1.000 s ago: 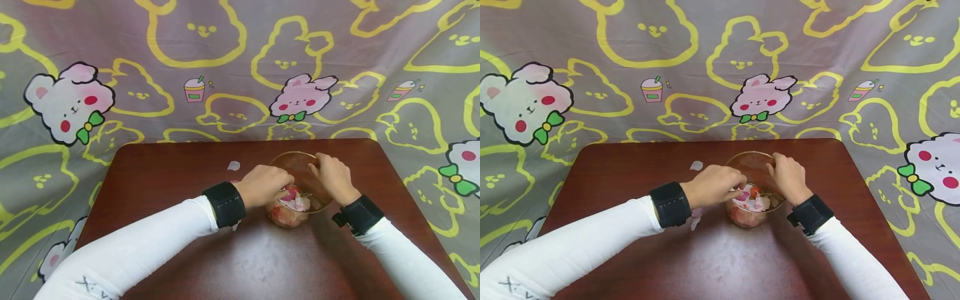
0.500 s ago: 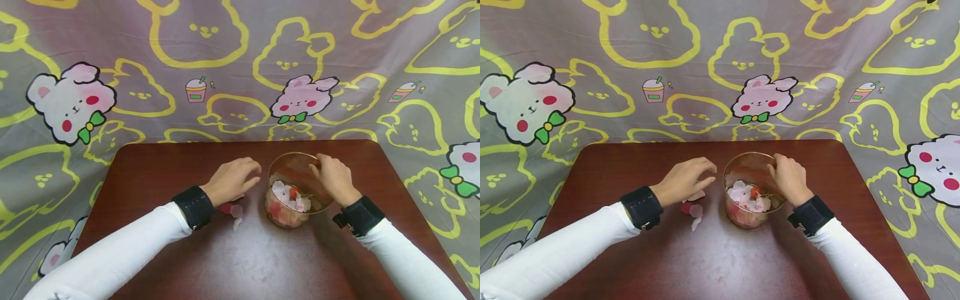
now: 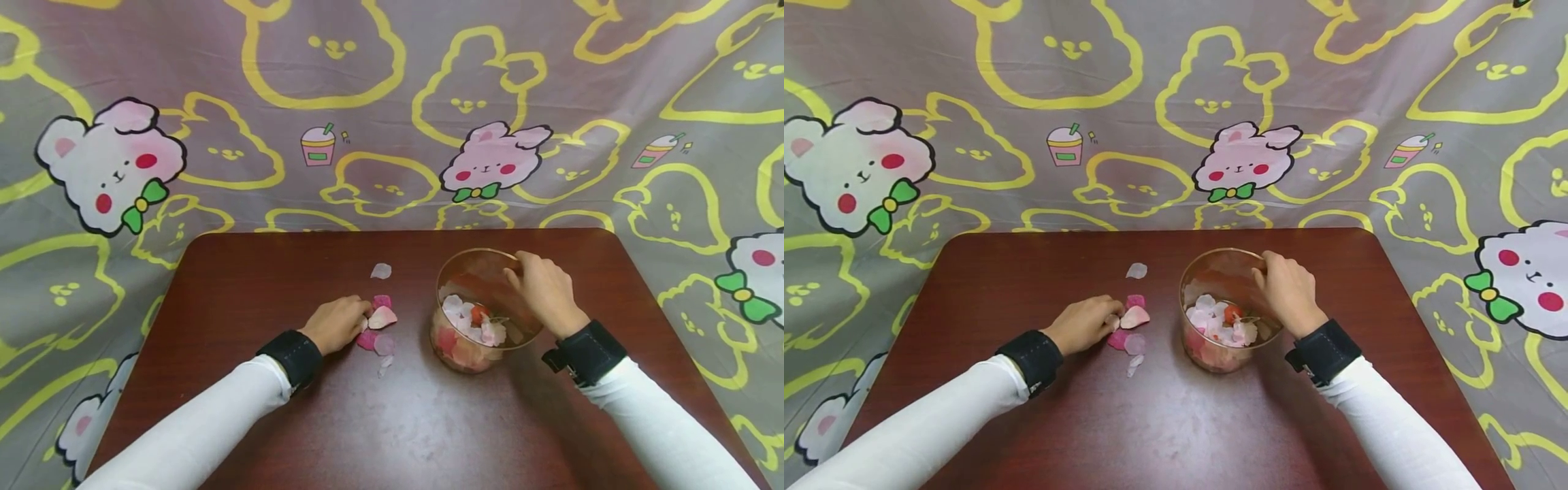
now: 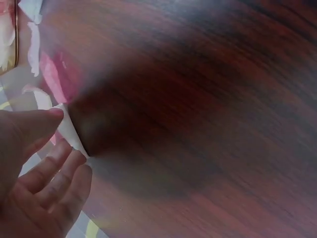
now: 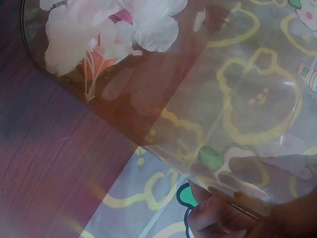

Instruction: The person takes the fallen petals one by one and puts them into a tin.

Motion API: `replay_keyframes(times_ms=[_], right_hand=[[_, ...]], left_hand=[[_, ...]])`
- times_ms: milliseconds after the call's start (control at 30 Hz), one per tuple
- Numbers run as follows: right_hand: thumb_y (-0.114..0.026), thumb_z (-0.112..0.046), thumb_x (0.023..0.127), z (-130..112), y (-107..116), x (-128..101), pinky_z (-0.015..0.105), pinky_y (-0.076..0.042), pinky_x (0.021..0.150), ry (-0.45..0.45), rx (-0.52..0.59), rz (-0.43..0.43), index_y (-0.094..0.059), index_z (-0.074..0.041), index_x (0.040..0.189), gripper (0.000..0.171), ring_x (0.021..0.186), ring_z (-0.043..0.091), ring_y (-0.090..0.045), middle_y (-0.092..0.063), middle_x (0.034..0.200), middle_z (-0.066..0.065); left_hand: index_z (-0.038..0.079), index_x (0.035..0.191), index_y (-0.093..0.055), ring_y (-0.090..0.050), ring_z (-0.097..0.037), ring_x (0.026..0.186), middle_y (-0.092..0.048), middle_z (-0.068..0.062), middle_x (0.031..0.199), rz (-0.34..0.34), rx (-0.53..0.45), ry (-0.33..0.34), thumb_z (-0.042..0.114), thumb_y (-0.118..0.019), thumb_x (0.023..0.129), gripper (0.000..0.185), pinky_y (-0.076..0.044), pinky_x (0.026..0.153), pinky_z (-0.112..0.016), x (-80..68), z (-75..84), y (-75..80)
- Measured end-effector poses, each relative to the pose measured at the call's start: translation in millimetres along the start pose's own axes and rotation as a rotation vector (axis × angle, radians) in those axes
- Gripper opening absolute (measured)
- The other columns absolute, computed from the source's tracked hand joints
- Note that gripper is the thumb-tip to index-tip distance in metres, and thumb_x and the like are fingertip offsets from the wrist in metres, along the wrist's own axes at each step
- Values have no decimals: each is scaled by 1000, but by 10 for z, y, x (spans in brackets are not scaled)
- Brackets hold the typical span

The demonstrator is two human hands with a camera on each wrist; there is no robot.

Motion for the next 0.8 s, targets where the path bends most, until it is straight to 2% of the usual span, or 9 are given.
replay_keyframes(times_ms=[100,200,367,567,667,800], right_hand=[[-68,-23,96,2,1,-4,36,-41,49,-1,2,-2,-65,-6,94,17,63,27,-59,-63,72,10],[-68,-23,96,4,1,-3,37,-41,49,2,3,1,-65,-6,94,17,64,28,-60,-65,73,11],[-68,-22,96,1,-3,1,37,-42,49,4,2,1,-64,-6,93,17,64,29,-61,-66,74,11],[-68,-22,95,9,-7,-1,39,-43,49,7,-2,10,-65,-6,93,17,66,30,-63,-67,76,13],[-68,-22,95,13,-7,-1,39,-43,49,11,-3,15,-65,-6,93,17,65,30,-62,-67,75,13],[-68,-21,95,12,-9,5,38,-43,49,15,0,13,-65,-5,94,17,64,29,-61,-67,75,13]], left_hand=[[8,100,-72,-63,-22,83,-68,-8,90,12,16,-13,6,-70,89,11,-57,76,-40,-4,-25,-41],[10,91,-70,-58,-19,76,-63,-5,81,-3,28,7,8,-72,89,3,-52,67,-35,-1,-39,-60],[13,81,-65,-48,-15,68,-55,0,71,-25,30,48,16,-76,90,14,-42,62,-30,-10,-61,-5],[14,80,-67,-52,-14,67,-59,2,71,77,2,12,15,-73,91,13,-46,62,-32,112,6,295],[12,89,-73,-60,-15,74,-69,1,80,131,3,-24,15,-73,92,5,-54,68,-36,203,115,491],[12,96,-75,-66,-16,82,-73,0,90,169,23,-66,18,-73,93,7,-57,75,-38,324,336,735]])
Point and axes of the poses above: each hand's wrist, its own x-axis towards the middle knuckle, its own y-axis out of the back of the hand, z = x × y, the point moved 1 cm from there along x, towards the middle knuckle
